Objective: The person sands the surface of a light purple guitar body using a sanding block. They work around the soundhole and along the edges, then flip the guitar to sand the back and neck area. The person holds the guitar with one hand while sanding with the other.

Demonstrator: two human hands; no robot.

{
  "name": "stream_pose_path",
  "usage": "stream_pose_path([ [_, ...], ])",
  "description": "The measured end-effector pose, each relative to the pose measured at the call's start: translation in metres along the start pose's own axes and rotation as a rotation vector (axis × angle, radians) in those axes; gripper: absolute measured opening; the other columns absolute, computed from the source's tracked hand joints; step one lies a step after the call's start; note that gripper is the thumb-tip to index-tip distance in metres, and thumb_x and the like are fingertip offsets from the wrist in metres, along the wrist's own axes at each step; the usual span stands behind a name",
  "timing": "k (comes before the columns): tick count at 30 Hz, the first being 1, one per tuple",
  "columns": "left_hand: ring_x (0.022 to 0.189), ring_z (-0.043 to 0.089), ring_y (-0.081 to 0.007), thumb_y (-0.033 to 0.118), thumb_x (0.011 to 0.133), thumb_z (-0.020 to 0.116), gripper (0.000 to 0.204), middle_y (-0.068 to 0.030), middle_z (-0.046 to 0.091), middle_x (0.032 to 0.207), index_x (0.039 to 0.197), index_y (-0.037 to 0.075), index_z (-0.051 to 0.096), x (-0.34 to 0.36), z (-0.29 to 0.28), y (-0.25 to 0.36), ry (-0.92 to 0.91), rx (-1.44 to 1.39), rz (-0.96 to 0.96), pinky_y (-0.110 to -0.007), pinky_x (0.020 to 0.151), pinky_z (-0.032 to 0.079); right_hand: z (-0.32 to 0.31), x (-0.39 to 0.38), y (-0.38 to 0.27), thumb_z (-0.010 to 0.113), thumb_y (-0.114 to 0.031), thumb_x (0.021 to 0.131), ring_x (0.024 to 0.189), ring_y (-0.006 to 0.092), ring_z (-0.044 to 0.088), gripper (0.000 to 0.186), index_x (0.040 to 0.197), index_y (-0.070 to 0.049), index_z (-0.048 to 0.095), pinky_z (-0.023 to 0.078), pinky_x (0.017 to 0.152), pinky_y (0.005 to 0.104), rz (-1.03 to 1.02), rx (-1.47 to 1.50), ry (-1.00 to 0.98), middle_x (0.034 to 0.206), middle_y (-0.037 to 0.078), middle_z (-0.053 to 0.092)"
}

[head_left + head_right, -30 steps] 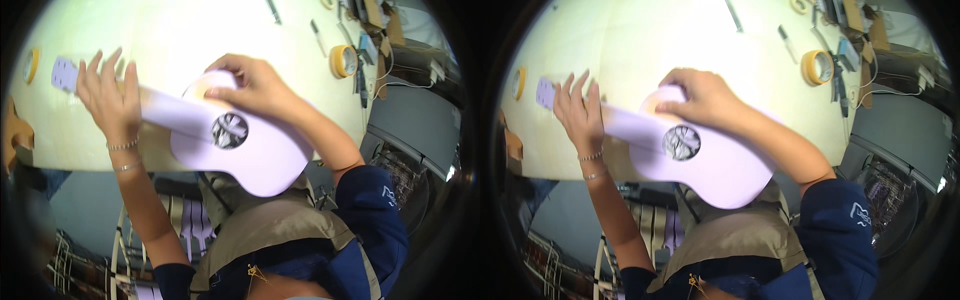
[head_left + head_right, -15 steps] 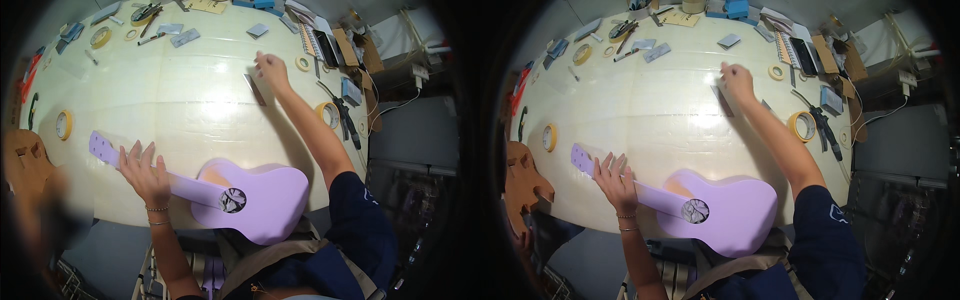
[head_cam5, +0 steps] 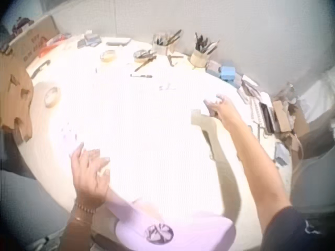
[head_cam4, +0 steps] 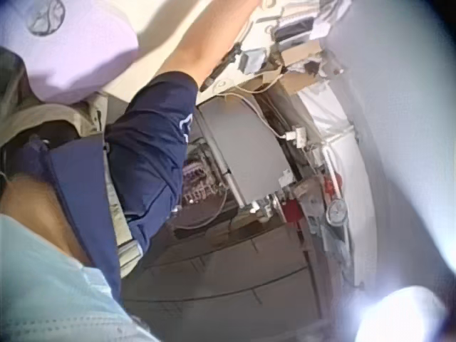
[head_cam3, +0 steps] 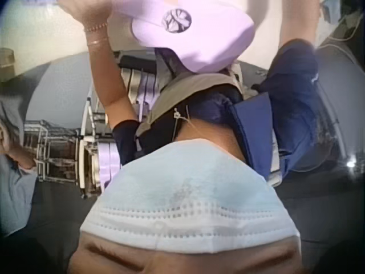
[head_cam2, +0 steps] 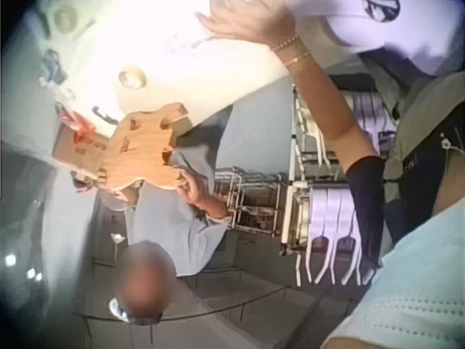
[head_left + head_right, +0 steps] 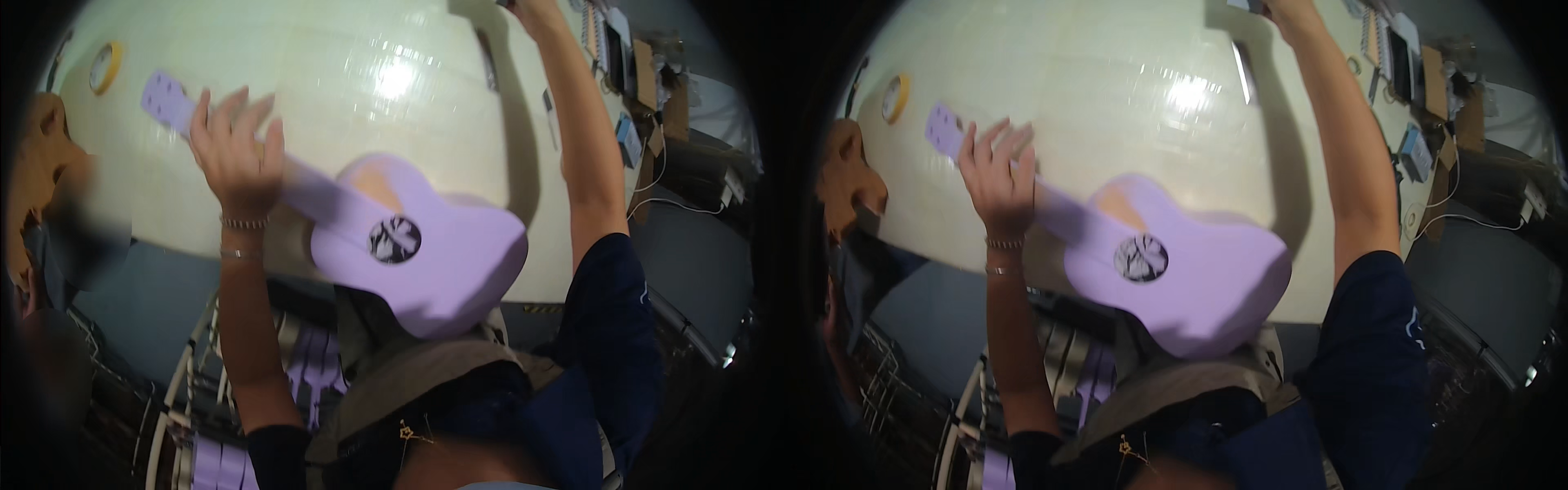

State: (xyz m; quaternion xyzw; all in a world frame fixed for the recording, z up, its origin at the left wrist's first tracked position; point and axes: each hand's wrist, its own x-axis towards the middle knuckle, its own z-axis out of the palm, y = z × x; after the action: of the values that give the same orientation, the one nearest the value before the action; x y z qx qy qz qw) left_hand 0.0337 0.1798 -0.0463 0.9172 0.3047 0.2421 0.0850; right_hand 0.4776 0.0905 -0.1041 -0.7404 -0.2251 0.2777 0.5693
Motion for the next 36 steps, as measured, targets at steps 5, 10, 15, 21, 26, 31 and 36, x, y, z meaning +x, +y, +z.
stream_pose_path([
  [5,0.128,0.042,-0.0337,0.028,0.089,0.062,0.024,-0.0044,0.064,0.122,0.109,0.018,0.073,0.003,0.007,-0.007,0.004,0.056,0.049,-0.048,0.112,0.028,0.033,-0.209,-0.073,0.066,-0.014,0.092,0.078,0.0128,0.061,0.035,0.121,0.000,0.053,0.050,0.064,0.0303,0.134,-0.031,-0.510,0.093,0.004,0.065],
  [10,0.122,0.045,-0.0358,0.025,0.090,0.062,0.024,-0.0075,0.063,0.118,0.108,0.012,0.070,0.003,0.010,-0.005,0.034,0.080,0.093,-0.046,0.109,0.031,0.066,-0.278,-0.084,0.077,-0.017,0.086,0.074,0.0047,0.061,0.021,0.098,-0.003,0.066,0.048,0.065,0.0204,0.053,-0.182,-0.498,0.081,0.000,0.067],
  [15,0.117,0.046,-0.0415,0.016,0.084,0.063,0.020,-0.0165,0.060,0.107,0.099,0.003,0.066,-0.001,0.011,0.006,0.156,-0.042,0.082,-0.050,0.107,0.034,0.076,-0.284,-0.066,0.077,-0.011,0.085,0.084,0.0085,0.065,0.021,0.101,-0.002,0.066,0.051,0.072,0.0224,-0.149,-0.476,-0.393,0.088,0.002,0.069],
  [21,0.118,0.045,-0.0416,0.015,0.082,0.063,0.019,-0.0171,0.060,0.106,0.096,0.003,0.067,0.001,0.002,0.008,0.051,-0.010,0.032,-0.051,0.107,0.034,0.069,-0.281,-0.047,0.083,-0.031,0.077,0.079,0.0159,0.063,0.033,0.100,-0.009,0.071,0.051,0.067,0.0300,-0.149,-0.321,-0.360,0.095,0.005,0.064],
  [26,0.118,0.046,-0.0419,0.014,0.081,0.063,0.018,-0.0173,0.060,0.106,0.095,0.003,0.067,0.000,0.009,0.006,0.168,-0.066,0.077,-0.051,0.107,0.033,0.067,-0.282,-0.054,0.086,-0.030,0.074,0.086,0.0125,0.065,0.043,0.104,-0.006,0.067,0.054,0.070,0.0291,-0.048,-0.360,-0.392,0.099,0.007,0.064],
  [31,0.118,0.046,-0.0419,0.013,0.080,0.063,0.017,-0.0177,0.060,0.106,0.094,0.004,0.067,0.002,0.009,0.007,0.162,-0.069,0.068,-0.051,0.107,0.034,0.066,-0.272,-0.060,0.089,-0.024,0.071,0.081,0.0178,0.070,0.045,0.093,-0.003,0.056,0.057,0.069,0.0287,0.130,-0.338,-0.437,0.084,0.007,0.064],
  [36,0.113,0.050,-0.0412,0.011,0.078,0.063,0.016,-0.0168,0.061,0.102,0.091,0.003,0.067,0.000,0.014,0.007,0.229,-0.049,0.104,-0.051,0.107,0.035,0.074,-0.271,-0.053,0.091,-0.032,0.068,0.080,0.0158,0.066,0.052,0.095,-0.001,0.058,0.054,0.068,0.0296,-0.031,-0.450,-0.410,0.078,0.004,0.057],
])
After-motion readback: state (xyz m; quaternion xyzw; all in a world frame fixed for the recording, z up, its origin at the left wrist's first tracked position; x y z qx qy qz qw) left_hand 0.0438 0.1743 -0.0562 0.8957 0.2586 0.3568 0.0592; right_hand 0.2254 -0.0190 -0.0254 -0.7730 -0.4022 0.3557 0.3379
